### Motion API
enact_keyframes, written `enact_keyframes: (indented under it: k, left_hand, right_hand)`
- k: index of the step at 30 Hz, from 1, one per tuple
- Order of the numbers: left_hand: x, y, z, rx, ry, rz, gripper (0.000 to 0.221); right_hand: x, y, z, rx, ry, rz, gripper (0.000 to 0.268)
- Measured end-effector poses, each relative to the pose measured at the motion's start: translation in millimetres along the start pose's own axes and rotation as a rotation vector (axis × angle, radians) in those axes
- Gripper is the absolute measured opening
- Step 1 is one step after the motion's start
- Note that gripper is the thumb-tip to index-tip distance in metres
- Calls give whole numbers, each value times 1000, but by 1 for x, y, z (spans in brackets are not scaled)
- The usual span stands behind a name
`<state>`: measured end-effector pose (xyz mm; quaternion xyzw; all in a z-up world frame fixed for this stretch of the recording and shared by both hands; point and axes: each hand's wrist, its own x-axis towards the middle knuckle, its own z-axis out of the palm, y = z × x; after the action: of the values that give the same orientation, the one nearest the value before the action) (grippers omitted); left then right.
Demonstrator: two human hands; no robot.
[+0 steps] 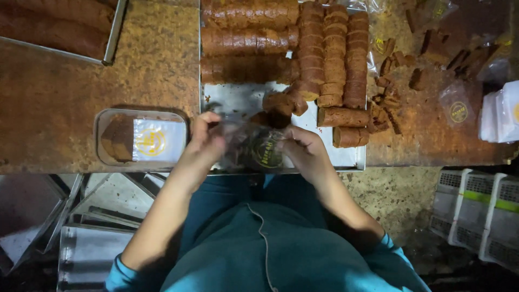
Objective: Packaging individual cylindrical pastries into small plastic bags on a production workbench
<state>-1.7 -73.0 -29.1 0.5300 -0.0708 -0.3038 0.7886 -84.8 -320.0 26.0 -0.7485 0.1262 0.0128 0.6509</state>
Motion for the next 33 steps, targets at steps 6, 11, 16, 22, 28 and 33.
enact_keyframes:
  k: [6,11,16,22,28,33]
  left_hand:
    - [-7,11,-1,294,470,328,16]
    - [-23,49,-3,453,435,220,13]
    - [-42,49,-12,408,344,70,29]
    - [-45,32,-14,348,407,-28,15]
    - [-25,61,30,731,121,441,34]
    - [-27,59,35,1153,313,598,46]
  right_hand:
    - [17,12,4,-92,-6,-30,10]
    - [62,-2,14,-808,-28,-434,43]
    - [88,12,42,-894,-246,-7,43]
    - [67,-3,43,-373,22,-362,20]
    - [14,2,73,-309,73,-705,37]
    - [20,2,59,-269,-143,-476,34]
